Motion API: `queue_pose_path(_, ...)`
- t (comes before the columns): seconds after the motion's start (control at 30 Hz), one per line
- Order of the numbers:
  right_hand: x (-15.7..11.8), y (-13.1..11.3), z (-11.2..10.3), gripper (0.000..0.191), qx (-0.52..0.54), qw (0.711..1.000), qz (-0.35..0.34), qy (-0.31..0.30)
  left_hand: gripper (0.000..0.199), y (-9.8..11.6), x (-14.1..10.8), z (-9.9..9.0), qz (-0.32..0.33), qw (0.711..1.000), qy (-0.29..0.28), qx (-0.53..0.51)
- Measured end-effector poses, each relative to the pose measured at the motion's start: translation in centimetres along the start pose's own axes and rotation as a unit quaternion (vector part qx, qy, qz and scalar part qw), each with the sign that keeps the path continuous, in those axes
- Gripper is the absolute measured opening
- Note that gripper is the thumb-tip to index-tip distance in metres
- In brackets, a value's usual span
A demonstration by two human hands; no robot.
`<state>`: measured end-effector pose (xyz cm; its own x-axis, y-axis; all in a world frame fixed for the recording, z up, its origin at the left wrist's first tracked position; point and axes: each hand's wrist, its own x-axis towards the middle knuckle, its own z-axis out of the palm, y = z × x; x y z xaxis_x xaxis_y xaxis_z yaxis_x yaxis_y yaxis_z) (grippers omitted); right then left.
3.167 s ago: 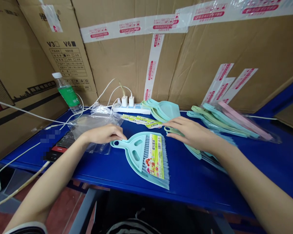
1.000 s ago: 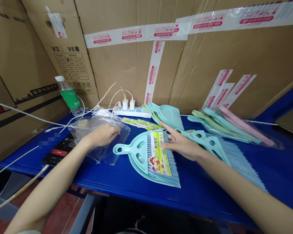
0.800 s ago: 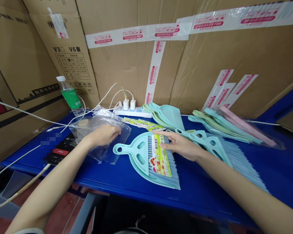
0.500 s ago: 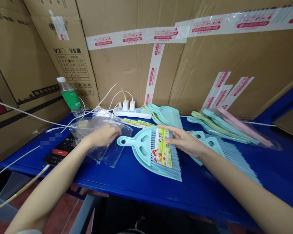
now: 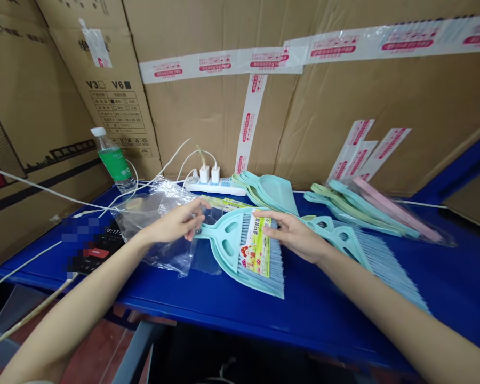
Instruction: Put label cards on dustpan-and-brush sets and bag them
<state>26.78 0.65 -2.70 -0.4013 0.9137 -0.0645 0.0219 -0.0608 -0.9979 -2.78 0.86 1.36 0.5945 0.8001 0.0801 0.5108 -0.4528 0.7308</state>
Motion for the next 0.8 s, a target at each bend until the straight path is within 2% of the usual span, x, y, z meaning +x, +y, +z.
queue_pose_path(0.07, 0.0, -0.1, 0.0, 0.046, 0.002, 1.0, -0.003, 0.006, 0.031, 0.2, 0.0, -0.1, 0.018, 0.999, 0.015, 0.022)
queue_pose_path(0.13, 0.0, -0.2, 0.0, 0.045, 0.006, 1.0, -0.008, 0.009, 0.033, 0.6, 0.0, -0.7, 0.008, 0.991, 0.052, 0.122)
queue_pose_path(0.17, 0.0, -0.2, 0.0, 0.045, 0.006, 1.0, -0.009, 0.01, 0.032, 0.8, -0.1, -1.1, -0.018, 0.977, 0.081, 0.195)
queue_pose_path(0.2, 0.0, -0.1, 0.0, 0.045, 0.005, 1.0, -0.009, 0.011, 0.031, 1.0, -0.2, -1.6, -0.061, 0.953, 0.11, 0.274)
queue_pose_path(0.27, 0.1, 0.0, -0.1, 0.047, -0.004, 1.0, -0.008, 0.012, 0.034, 1.1, -0.4, -2.4, -0.179, 0.885, 0.142, 0.405)
queue_pose_path(0.33, 0.2, 0.1, -0.2, 0.05, -0.02, 1.0, -0.005, 0.008, 0.037, 0.9, -0.6, -3.0, -0.284, 0.823, 0.121, 0.476)
queue_pose_path(0.4, 0.2, 0.2, -0.3, 0.052, -0.029, 1.0, -0.003, 0.003, 0.037, 0.4, -0.8, -3.3, -0.334, 0.797, 0.075, 0.498)
queue_pose_path(0.47, 0.2, 0.1, -0.3, 0.051, -0.031, 1.0, 0.0, 0.003, 0.031, -0.3, -1.0, -3.3, -0.321, 0.811, 0.043, 0.487)
queue_pose_path(0.53, 0.1, 0.0, -0.4, 0.05, -0.026, 1.0, 0.003, 0.004, 0.028, -1.0, -1.0, -3.3, -0.283, 0.842, 0.036, 0.458)
queue_pose_path(0.7, 0.0, -0.2, -0.5, 0.05, -0.015, 1.0, -0.007, 0.001, 0.025, -1.3, -0.8, -2.9, -0.214, 0.888, 0.087, 0.398)
queue_pose_path(0.8, 0.1, -0.2, -0.5, 0.05, -0.007, 1.0, -0.004, 0.003, 0.029, -0.7, -0.6, -2.6, -0.173, 0.925, 0.088, 0.326)
